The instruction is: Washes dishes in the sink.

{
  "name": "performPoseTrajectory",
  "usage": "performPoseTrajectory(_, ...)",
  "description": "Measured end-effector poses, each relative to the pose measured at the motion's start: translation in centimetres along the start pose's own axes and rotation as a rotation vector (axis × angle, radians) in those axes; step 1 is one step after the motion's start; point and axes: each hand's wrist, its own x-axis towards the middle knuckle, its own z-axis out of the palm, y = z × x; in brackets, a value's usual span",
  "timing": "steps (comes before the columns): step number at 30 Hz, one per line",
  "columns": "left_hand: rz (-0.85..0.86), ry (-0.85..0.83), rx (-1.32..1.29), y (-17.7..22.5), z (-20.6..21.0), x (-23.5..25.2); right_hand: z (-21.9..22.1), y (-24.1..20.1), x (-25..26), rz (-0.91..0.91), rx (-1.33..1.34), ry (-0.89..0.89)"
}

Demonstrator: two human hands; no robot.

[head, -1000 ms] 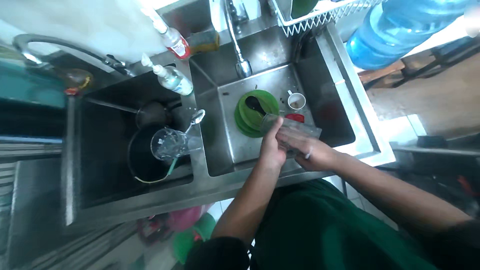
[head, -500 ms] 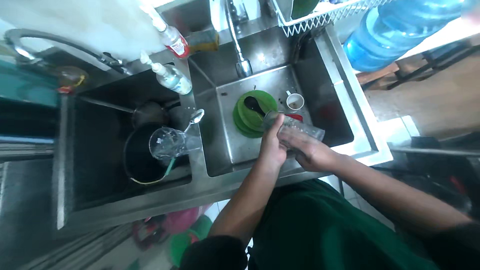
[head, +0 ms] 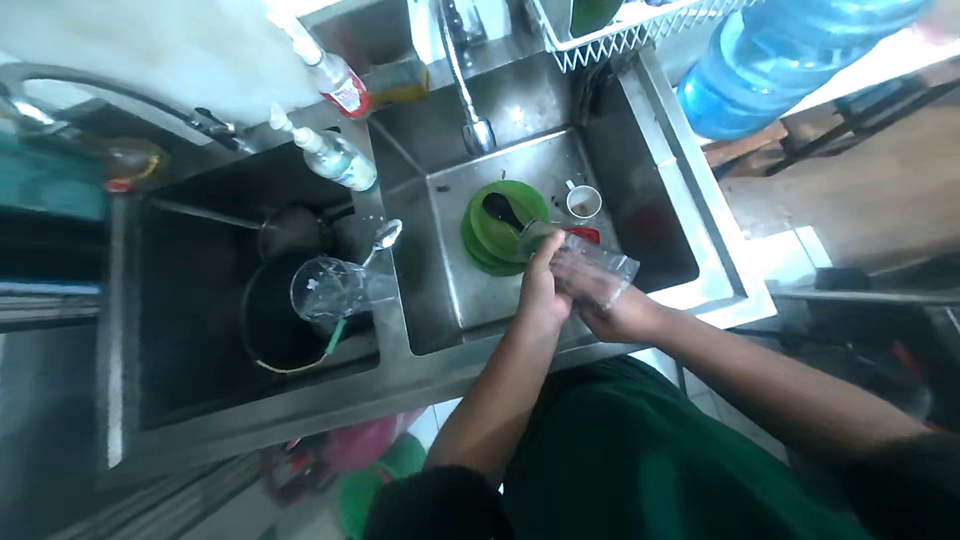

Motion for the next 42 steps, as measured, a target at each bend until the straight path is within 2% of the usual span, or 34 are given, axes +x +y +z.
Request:
performPoseTrajectory(1, 0.046, -0.045, -0.034, -0.5, -0.2, 0.4, 0.1, -0.4, 0.2, 0.087, 0.279, 0.065)
performPoseTrajectory(4, 0.197, -0.431, -0.175, -2.1, -3.2, 2.6, -0.1, -2.3, 0.7, 0.334, 1.305, 0.213)
performPoseTrajectory(5, 0.220, -0.531, -0.153, -2.1, -3.7, 3.1, -0.1, -2.5, 0.5, 0.330, 1.502, 0.232)
performPoseTrajectory(6, 0.224, -0.589, -0.119, -1.9, -3.9, 3.4, 0.0, -2.5, 0.3, 0.307, 1.560, 0.248)
performPoseTrajectory(7, 0.211, -0.584, -0.080, -1.7, -3.9, 3.3, 0.0, -2.4, 0.1, 0.286, 1.483, 0.262)
performPoseTrajectory(8, 0.190, -0.520, -0.025, -1.4, -3.7, 2.8, -0.3, -2.1, 0.0, 0.266, 1.280, 0.272)
performPoseTrajectory(11, 0.082, -0.213, 0.150, 0.3, -1.5, 0.2, -1.4, -0.8, -0.1, 0.103, 0.322, 0.118)
performPoseTrajectory(13, 0.008, -0.041, 0.105, 0.9, 0.4, -0.6, -1.2, -0.4, 0.0, -0.006, -0.022, 0.018)
performPoseTrajectory(15, -0.003, 0.074, 0.023, 1.0, 1.4, -0.3, -0.5, -0.2, 0.4, -0.041, 0.018, 0.036)
performPoseTrajectory(18, 0.118, 0.050, -0.091, 1.8, 1.2, 1.0, -0.8, -1.1, 0.6, 0.117, 0.360, 0.056)
performPoseTrajectory(20, 0.148, 0.037, -0.094, 2.7, 0.6, 1.4, -1.2, -1.8, 0.0, 0.136, 0.343, 0.056)
performPoseTrajectory(23, 0.154, 0.011, -0.110, 3.0, -0.1, 1.6, -2.0, -2.4, 0.1, 0.060, 0.230, 0.053)
performPoseTrajectory(25, 0.171, -0.019, -0.126, 3.1, -0.5, 1.8, -2.6, -2.6, 0.7, 0.080, 0.302, 0.060)
performPoseTrajectory(29, 0.209, 0.027, -0.211, 3.4, -0.7, 1.8, -3.6, -2.6, 0.6, 0.251, 0.725, 0.034)
performPoseTrajectory(31, 0.231, 0.047, -0.250, 3.8, -1.1, 2.0, -3.6, -2.3, 0.5, 0.266, 0.879, 0.044)
performPoseTrajectory(37, 0.300, 0.075, -0.181, 4.8, -2.3, 1.9, -0.9, -3.5, 2.6, 0.317, 0.743, 0.200)
performPoseTrajectory(42, 0.377, 0.099, -0.127, 5.1, -3.1, 0.9, 2.5, -5.0, 4.5, 0.286, 0.327, 0.416)
